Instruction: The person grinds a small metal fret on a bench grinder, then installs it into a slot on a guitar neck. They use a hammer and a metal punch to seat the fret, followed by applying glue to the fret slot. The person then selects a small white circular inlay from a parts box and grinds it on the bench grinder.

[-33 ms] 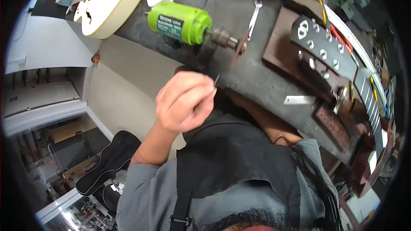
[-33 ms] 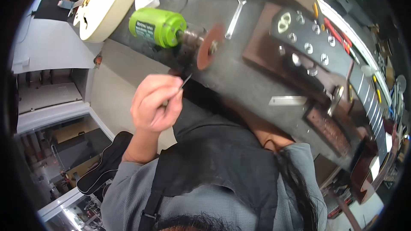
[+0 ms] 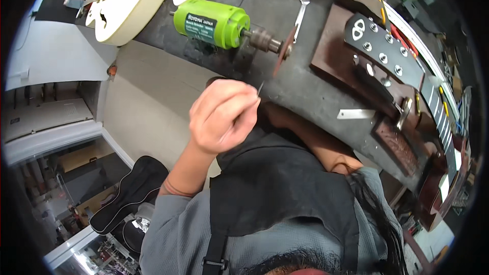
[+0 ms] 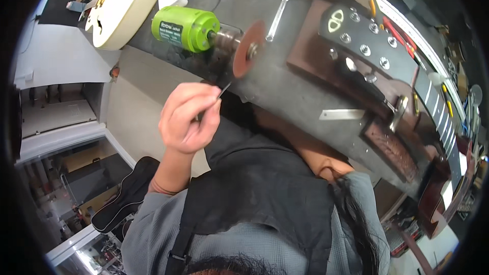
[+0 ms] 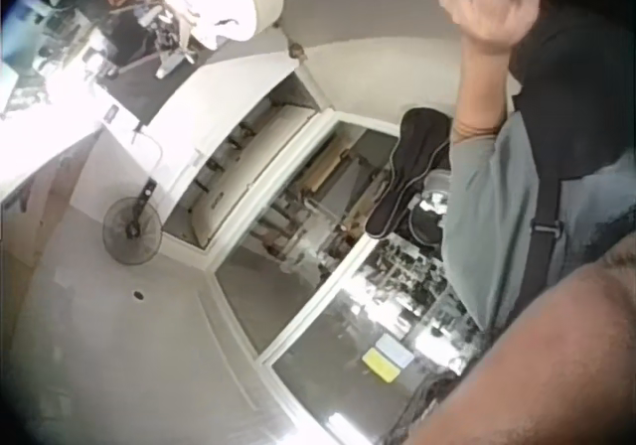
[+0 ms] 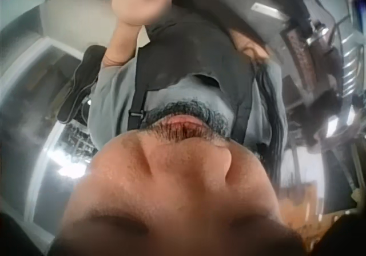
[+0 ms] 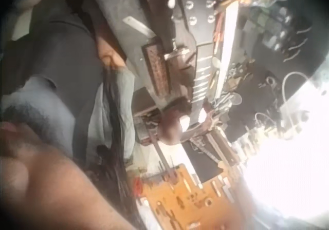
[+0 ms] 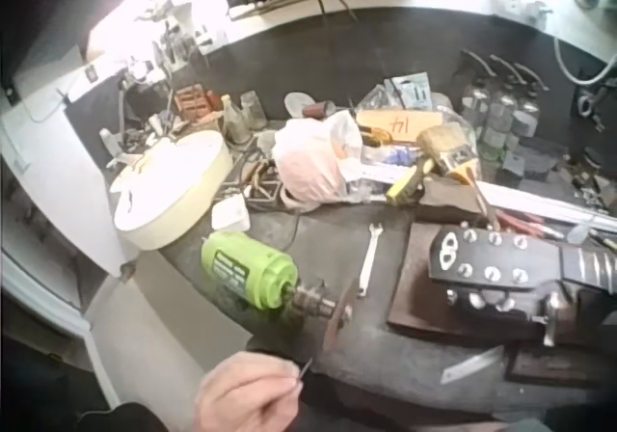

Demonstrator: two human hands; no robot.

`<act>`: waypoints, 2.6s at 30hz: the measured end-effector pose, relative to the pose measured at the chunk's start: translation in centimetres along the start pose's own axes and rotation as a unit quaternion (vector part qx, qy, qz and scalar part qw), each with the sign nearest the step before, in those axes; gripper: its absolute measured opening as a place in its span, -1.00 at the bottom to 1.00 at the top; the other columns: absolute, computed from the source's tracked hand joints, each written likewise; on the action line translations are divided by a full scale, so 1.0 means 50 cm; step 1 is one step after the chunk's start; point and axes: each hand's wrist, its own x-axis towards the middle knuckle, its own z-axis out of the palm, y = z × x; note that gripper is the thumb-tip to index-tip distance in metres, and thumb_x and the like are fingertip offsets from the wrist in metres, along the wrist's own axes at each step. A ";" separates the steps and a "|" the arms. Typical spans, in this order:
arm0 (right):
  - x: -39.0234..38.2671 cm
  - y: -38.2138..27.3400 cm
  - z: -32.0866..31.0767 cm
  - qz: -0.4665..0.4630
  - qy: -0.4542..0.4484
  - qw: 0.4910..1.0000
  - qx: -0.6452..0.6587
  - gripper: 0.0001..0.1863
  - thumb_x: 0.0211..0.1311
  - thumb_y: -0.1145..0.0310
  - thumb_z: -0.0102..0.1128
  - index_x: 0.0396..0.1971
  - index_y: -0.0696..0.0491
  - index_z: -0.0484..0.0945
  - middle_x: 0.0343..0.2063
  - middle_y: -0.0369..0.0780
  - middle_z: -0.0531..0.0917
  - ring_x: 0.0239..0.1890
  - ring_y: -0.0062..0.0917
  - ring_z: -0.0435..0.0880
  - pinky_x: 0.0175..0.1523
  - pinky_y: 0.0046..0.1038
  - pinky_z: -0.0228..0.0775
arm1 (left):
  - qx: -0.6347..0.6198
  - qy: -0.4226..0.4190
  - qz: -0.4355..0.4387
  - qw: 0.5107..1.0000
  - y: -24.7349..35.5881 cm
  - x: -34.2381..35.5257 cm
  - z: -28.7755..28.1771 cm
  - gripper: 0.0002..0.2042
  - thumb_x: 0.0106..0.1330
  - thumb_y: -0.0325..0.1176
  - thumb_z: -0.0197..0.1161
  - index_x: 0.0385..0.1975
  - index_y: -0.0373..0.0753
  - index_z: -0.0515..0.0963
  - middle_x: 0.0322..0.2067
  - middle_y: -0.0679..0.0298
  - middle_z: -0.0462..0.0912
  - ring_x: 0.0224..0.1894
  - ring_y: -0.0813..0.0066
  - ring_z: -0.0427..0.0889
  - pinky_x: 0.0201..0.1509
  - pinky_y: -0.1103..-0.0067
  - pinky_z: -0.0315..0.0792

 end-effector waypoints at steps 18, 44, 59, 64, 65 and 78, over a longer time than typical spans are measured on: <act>-0.216 -0.359 -0.220 -0.107 -0.012 0.767 0.633 -0.45 0.67 0.33 0.13 0.48 0.23 0.27 0.20 -0.15 0.58 0.06 -0.48 0.66 0.26 -0.40 0.51 | -0.001 -0.012 -0.051 0.999 0.008 -0.042 0.036 -0.74 0.27 -0.81 0.39 -0.09 -0.45 0.61 -0.19 -0.04 0.75 -0.22 0.15 0.82 -0.16 0.38 0.75; -0.202 -0.348 -0.225 -0.133 -0.003 0.738 0.661 -0.41 0.69 0.35 0.07 0.55 0.22 0.18 0.24 -0.13 0.59 0.03 -0.50 0.68 0.20 -0.40 0.57 | -0.009 0.036 -0.146 0.989 0.009 -0.062 0.071 -0.75 0.26 -0.75 0.44 -0.09 -0.41 0.63 -0.21 0.00 0.77 -0.20 0.22 0.80 -0.20 0.46 0.70; -0.205 -0.341 -0.219 -0.143 0.002 0.734 0.664 -0.45 0.70 0.40 0.06 0.54 0.17 0.21 0.25 -0.14 0.59 0.03 -0.51 0.70 0.18 -0.43 0.59 | -0.036 0.052 -0.155 0.986 0.011 -0.068 0.083 -0.76 0.27 -0.74 0.40 -0.11 -0.40 0.60 -0.17 0.01 0.72 -0.19 0.26 0.76 -0.20 0.48 0.63; -0.207 -0.343 -0.221 -0.140 0.008 0.728 0.671 -0.48 0.71 0.38 0.04 0.52 0.18 0.23 0.24 -0.13 0.58 0.02 -0.52 0.69 0.16 -0.44 0.59 | -0.021 0.027 -0.154 0.987 0.015 -0.067 0.077 -0.76 0.28 -0.75 0.37 -0.10 -0.39 0.57 -0.15 0.00 0.71 -0.20 0.25 0.76 -0.16 0.47 0.66; -0.207 -0.345 -0.222 -0.129 0.012 0.731 0.670 -0.51 0.71 0.36 0.05 0.49 0.19 0.26 0.20 -0.14 0.60 0.00 -0.53 0.69 0.13 -0.44 0.60 | -0.021 0.020 -0.156 0.987 0.016 -0.066 0.076 -0.76 0.29 -0.75 0.36 -0.10 -0.40 0.56 -0.15 0.00 0.70 -0.20 0.25 0.76 -0.15 0.46 0.67; -0.206 -0.354 -0.223 -0.076 0.005 0.725 0.684 -0.76 0.74 0.23 0.08 0.03 0.11 0.48 -0.19 -0.28 0.66 -0.24 -0.59 0.69 -0.08 -0.46 0.59 | -0.044 -0.013 -0.214 0.976 0.070 -0.045 0.040 -0.83 0.24 -0.74 0.32 -0.22 -0.41 0.58 -0.28 -0.02 0.72 -0.26 0.21 0.76 -0.14 0.41 0.68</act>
